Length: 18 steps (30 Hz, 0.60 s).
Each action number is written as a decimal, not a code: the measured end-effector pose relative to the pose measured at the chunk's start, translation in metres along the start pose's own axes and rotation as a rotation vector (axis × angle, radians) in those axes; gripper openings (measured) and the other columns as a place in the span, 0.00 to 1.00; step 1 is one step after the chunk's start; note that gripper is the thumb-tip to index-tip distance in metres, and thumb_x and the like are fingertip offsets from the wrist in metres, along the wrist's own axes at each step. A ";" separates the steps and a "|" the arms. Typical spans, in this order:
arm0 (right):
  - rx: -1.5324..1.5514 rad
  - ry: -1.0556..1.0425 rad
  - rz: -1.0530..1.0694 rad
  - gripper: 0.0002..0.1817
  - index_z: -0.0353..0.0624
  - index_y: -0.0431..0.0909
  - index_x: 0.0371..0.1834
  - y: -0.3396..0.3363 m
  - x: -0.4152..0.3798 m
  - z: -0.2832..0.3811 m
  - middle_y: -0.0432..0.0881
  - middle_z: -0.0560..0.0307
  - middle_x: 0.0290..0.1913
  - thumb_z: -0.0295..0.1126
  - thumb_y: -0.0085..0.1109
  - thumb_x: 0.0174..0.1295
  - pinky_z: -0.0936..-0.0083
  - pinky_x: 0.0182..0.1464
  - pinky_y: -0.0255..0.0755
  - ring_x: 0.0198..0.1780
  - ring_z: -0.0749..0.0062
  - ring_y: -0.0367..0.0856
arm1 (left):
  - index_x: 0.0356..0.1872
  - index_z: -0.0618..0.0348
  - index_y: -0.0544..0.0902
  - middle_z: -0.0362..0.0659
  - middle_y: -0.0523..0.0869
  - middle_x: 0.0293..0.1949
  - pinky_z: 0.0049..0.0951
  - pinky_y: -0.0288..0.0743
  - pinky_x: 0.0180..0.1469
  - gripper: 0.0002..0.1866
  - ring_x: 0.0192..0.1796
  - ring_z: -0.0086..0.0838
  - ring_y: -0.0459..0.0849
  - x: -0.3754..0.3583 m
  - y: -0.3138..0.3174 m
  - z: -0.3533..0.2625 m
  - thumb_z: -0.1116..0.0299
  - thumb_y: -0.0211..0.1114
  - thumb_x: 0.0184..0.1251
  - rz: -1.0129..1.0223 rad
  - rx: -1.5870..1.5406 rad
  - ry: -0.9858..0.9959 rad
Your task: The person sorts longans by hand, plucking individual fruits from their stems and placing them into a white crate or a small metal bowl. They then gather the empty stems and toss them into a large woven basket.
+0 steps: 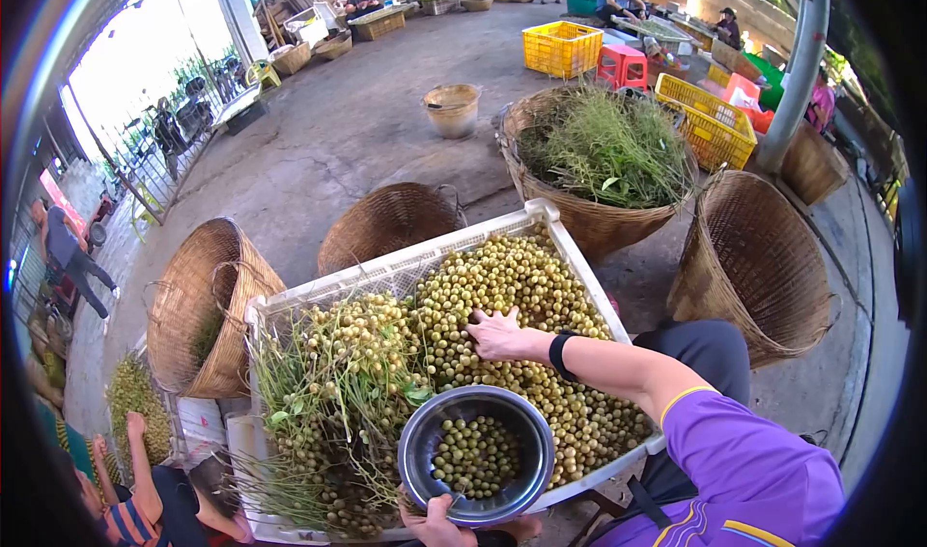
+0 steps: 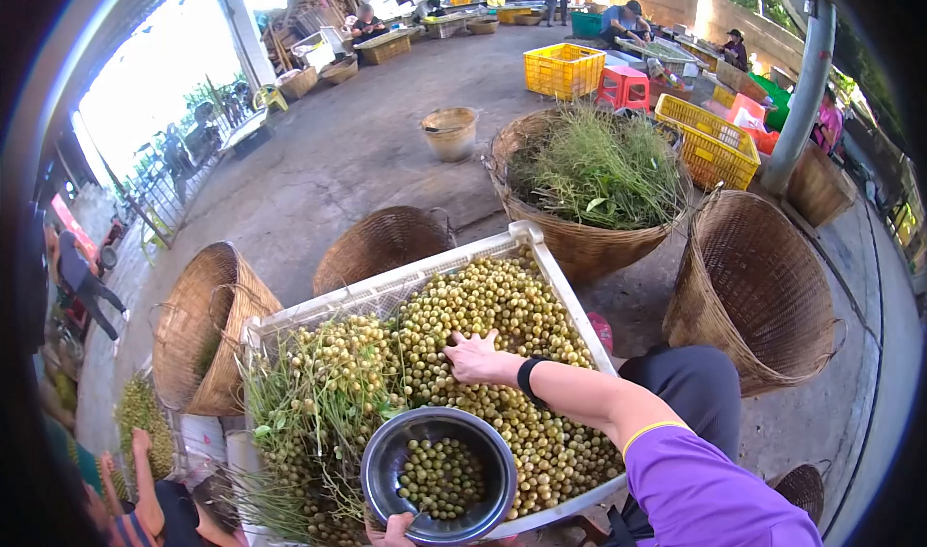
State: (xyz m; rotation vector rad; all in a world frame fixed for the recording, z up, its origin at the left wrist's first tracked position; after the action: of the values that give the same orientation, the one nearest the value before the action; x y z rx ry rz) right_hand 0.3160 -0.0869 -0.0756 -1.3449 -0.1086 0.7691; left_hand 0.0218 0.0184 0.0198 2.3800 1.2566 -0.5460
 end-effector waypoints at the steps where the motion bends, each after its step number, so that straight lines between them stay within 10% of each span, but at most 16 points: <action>1: 0.021 0.001 -0.002 0.17 0.49 0.74 0.49 0.001 0.007 0.003 0.66 0.48 0.55 0.37 0.48 0.56 0.26 0.52 0.52 0.54 0.47 0.71 | 0.42 0.64 0.75 0.42 0.79 0.36 0.26 0.74 0.36 0.19 0.34 0.29 0.79 0.000 -0.001 0.002 0.86 0.52 0.44 -0.024 0.008 0.002; 18: -0.016 0.143 -0.266 0.26 0.53 0.64 0.62 -0.013 0.022 -0.001 0.65 0.54 0.58 0.48 0.48 0.60 0.36 0.50 0.60 0.59 0.58 0.65 | 0.40 0.64 0.76 0.41 0.80 0.32 0.25 0.74 0.33 0.17 0.30 0.28 0.79 -0.003 0.020 -0.002 0.86 0.55 0.45 0.013 -0.090 -0.004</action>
State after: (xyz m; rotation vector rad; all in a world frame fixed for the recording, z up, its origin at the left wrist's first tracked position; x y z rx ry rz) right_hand 0.3390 -0.0754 -0.0722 -1.3637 -0.1766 0.4481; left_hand 0.0373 0.0068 0.0263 2.3096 1.2362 -0.4798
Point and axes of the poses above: each hand's wrist, its own x-axis towards the middle knuckle, its own y-axis out of the palm, z = x × y, the point moved 2 cm from there along x, towards the middle knuckle
